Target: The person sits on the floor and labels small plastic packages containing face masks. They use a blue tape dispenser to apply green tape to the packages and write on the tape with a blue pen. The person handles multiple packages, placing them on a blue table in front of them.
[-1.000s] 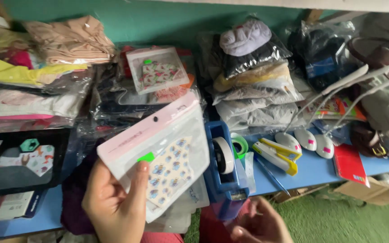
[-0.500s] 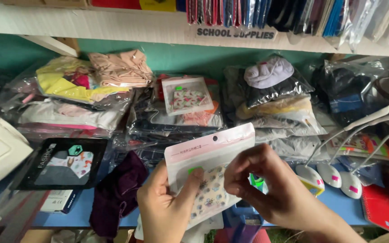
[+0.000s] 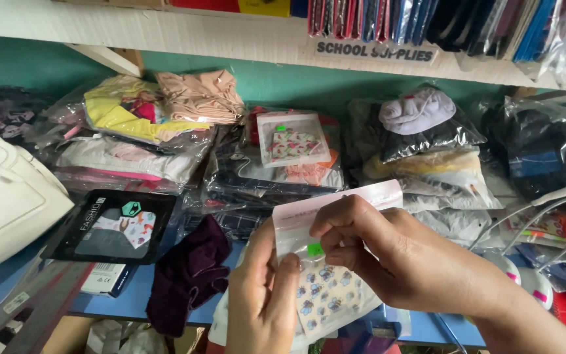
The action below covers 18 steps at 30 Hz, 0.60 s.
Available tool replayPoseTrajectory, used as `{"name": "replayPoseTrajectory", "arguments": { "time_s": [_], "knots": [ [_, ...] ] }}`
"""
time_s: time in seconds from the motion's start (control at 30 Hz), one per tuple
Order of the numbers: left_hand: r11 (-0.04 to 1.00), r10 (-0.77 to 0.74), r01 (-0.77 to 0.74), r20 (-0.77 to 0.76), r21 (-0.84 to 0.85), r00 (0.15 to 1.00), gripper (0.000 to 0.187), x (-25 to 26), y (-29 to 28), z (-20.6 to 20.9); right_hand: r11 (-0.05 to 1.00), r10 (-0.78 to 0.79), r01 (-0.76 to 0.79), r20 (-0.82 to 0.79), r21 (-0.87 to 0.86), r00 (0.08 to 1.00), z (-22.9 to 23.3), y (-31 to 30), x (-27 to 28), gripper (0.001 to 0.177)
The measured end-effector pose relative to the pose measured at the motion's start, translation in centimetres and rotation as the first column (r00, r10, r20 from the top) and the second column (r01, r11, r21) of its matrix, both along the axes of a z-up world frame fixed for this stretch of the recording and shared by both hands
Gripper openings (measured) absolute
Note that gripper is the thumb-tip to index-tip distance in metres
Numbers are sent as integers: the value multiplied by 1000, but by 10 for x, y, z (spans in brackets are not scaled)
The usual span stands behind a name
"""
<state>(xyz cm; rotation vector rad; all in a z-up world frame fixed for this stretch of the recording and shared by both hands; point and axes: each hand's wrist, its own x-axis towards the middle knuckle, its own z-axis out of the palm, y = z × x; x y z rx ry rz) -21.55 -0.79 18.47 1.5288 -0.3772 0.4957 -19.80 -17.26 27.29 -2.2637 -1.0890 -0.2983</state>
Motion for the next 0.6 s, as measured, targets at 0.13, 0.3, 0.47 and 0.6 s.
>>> {"name": "replayPoseTrajectory", "arguments": {
  "time_s": [0.13, 0.3, 0.47, 0.6],
  "knots": [
    [997, -50, 51, 6, -59, 999, 45, -1, 2, -1, 999, -30, 30, -1, 21, 1000, -1, 2, 2, 23],
    [994, -61, 61, 6, -85, 998, 44, -1, 2, -2, 999, -38, 38, 49, 12, 998, -3, 5, 2, 18],
    [998, -23, 25, 30, -54, 999, 40, -4, 1, 4, 994, -94, 98, 97, -41, 991, -2, 9, 0, 23],
    [999, 15, -12, 65, -43, 998, 43, -4, -2, 4, 991, -99, 112, 147, -79, 984, -3, 12, -1, 21]
  ]
}}
